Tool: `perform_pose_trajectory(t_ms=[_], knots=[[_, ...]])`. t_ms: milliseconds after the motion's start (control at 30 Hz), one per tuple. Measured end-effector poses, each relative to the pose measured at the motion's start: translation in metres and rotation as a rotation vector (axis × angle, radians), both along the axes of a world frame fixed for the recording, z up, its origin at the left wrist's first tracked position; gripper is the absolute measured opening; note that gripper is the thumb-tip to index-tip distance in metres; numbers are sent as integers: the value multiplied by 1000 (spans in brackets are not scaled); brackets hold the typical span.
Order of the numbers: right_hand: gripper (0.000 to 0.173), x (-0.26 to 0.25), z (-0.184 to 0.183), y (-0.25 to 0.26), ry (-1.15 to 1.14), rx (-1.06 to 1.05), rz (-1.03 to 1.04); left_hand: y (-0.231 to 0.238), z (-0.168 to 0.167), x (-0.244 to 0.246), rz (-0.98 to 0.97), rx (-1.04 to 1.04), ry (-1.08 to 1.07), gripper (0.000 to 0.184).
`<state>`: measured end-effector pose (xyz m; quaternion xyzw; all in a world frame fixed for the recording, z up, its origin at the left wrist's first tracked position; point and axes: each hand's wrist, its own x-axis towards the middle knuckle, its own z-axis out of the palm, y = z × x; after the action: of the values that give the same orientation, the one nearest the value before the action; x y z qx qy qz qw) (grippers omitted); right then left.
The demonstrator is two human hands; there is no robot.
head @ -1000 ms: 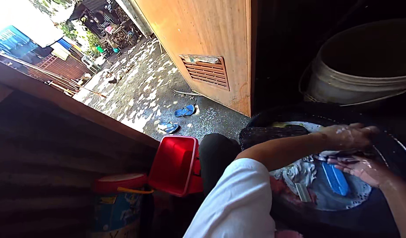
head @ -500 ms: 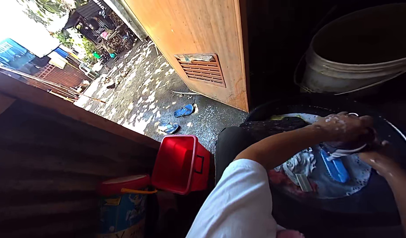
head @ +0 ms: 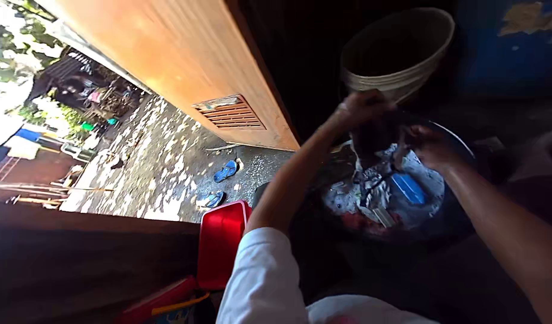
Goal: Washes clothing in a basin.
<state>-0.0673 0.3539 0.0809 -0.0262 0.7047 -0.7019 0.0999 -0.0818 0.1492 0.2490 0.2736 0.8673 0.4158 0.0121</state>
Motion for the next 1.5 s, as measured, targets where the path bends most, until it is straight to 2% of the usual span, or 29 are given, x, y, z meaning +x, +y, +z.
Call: perform_pose_trajectory(t_ms=[67,133,200,267,333,467,600,733,833,933,967,1067,1133,1200,1367,1500], knots=[[21,-4,5,-6,40,-169,44,-12,14,5,72,-33,-23,19],[32,-2,11,-10,113,-273,103,-13,24,9,131,-56,-80,20],[54,4,22,-20,225,-178,157,-12,32,5,143,-86,-97,20],[62,13,29,-32,298,-46,188,-11,30,5,139,-64,-114,20],[57,14,22,-47,364,115,156,-12,25,3,150,-16,-141,18],[48,-2,-1,-55,175,353,123,-22,10,-11,193,-56,-178,23],[44,-37,-11,-37,50,271,203,-45,-8,-37,175,-172,-161,26],[42,-57,-4,-31,72,152,241,-68,-30,-59,100,-114,-167,22],[50,-65,-1,-38,105,116,292,-72,-39,-73,67,-35,-172,17],[63,-65,-9,-58,220,132,281,-66,-42,-80,65,-63,-204,17],[60,-66,-16,-65,260,142,252,-63,-42,-81,65,-94,-218,17],[37,-68,-32,-80,321,156,161,-59,-40,-83,49,-174,-248,18],[23,-68,-38,-83,278,111,135,-64,-38,-86,37,-219,-240,19],[20,-71,-43,-82,240,100,155,-72,-33,-91,20,-270,-207,19],[25,-88,-47,-74,305,333,160,-88,-36,-102,89,-271,-125,21],[46,-92,-41,-76,296,162,74,-85,-41,-102,141,-170,-115,20]])
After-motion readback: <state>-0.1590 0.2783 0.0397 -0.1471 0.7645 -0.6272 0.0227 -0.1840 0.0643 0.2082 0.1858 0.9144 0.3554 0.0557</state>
